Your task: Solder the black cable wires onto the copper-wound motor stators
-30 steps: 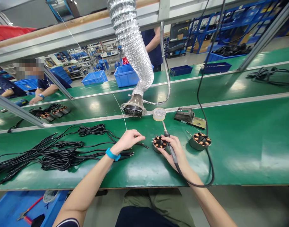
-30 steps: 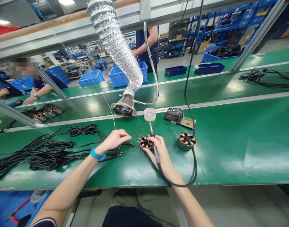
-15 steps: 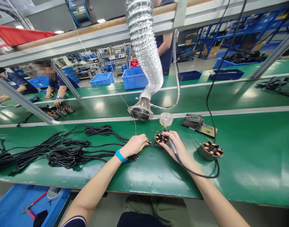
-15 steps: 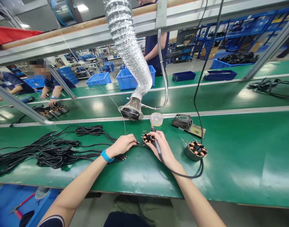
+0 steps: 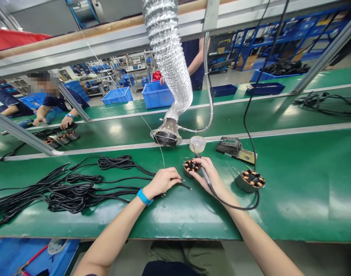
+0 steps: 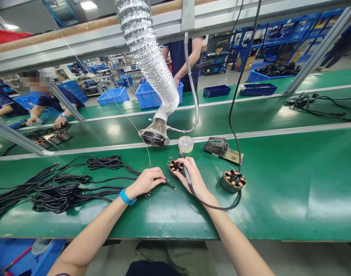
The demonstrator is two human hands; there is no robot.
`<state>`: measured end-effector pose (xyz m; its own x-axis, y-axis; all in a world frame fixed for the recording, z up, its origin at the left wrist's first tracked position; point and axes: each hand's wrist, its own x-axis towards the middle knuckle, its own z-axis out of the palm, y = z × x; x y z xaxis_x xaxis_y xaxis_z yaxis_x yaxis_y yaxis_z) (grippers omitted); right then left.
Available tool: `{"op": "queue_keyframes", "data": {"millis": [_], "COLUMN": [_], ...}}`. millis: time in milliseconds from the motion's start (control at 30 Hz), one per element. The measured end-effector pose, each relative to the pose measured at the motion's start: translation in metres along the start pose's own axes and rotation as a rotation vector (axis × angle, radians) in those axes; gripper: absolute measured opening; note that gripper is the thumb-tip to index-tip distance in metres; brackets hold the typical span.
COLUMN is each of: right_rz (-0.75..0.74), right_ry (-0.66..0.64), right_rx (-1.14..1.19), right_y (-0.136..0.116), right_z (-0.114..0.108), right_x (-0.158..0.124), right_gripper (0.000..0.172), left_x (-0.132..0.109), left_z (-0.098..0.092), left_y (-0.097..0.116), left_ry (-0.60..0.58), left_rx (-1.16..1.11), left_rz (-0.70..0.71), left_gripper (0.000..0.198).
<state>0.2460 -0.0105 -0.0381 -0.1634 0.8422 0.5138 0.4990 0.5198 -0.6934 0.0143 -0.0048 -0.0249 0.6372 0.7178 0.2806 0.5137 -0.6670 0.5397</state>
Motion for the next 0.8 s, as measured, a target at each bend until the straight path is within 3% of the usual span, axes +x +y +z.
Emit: {"op": "queue_keyframes", "data": {"millis": [133, 233, 533, 800], "right_rz": [-0.012, -0.013, -0.025, -0.029], "right_ry": [-0.035, -0.062, -0.04, 0.173], "right_rx": [0.03, 0.049, 0.089, 0.288], "right_y": [-0.005, -0.01, -0.027, -0.055], "right_z": [-0.003, -0.001, 0.009, 0.026], "right_x": [0.004, 0.007, 0.001, 0.018], "right_gripper": [0.032, 0.031, 0.042, 0.024], "left_x": [0.008, 0.016, 0.017, 0.01], "left_z": [-0.029, -0.043, -0.025, -0.021], "left_y": [0.012, 0.02, 0.019, 0.019], "left_ry": [0.176, 0.243, 0.289, 0.308], "left_rx": [-0.171, -0.23, -0.401, -0.444], "left_rz": [-0.03, -0.076, -0.191, -0.202], "left_gripper": [0.018, 0.019, 0.024, 0.023]}}
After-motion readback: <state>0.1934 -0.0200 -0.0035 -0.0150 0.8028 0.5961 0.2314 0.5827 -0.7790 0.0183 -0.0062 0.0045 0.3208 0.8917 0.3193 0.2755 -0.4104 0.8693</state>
